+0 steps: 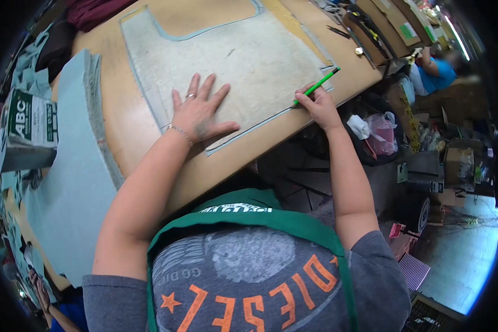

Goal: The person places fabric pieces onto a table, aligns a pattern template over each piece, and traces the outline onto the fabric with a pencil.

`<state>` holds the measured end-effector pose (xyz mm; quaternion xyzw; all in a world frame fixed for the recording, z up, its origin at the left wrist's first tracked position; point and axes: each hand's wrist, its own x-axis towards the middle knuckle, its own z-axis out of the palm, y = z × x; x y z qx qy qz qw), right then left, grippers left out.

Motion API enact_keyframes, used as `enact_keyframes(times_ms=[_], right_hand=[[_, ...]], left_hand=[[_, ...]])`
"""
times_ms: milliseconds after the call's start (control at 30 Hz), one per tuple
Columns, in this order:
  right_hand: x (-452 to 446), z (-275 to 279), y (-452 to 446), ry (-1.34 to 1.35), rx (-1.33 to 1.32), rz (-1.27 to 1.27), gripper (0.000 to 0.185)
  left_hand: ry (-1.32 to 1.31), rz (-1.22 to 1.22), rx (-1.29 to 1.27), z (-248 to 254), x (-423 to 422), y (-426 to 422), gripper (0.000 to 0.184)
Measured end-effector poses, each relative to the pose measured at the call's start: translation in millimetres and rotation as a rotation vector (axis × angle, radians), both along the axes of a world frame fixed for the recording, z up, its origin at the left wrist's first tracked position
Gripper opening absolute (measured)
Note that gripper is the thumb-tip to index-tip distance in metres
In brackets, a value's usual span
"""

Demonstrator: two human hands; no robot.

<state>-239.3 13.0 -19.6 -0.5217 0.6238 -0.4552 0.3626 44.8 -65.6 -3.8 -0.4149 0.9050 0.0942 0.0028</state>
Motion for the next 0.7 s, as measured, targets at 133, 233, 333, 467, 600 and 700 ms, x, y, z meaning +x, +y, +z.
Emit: enact_keyframes(times_ms=[133,233,333,467,600,700], right_hand=[[-69.9,2.9,-10.5,0.02,0.075,-0.041,0.013],[-122.8,-5.5,-18.1,0.121,0.063,-0.124,0.014],[-137.5,2.4,-16.6,0.059,0.036,-0.216,0.014],[-71.1,21.7,-5.3,-0.016,-0.167,-0.375,0.014],[56.0,0.2,19.5,-0.353,-0.13,-0.042,0.015],[111.9,-0.9,25.8,-0.277,-0.15,0.073,0.011]], left_hand=[[-0.022,0.006,0.004,5.0,-2.5,1.8,0.089],[-0.046,0.011,0.003,7.6,-4.8,2.1,0.089],[-0.041,0.018,0.046,11.1,-7.4,1.9,0.091],[-0.071,0.011,0.025,9.6,-5.7,1.4,0.09],[-0.055,0.012,-0.015,2.9,-5.2,-0.6,0.088],[-0.035,-0.002,-0.051,-6.2,-1.9,-0.8,0.086]])
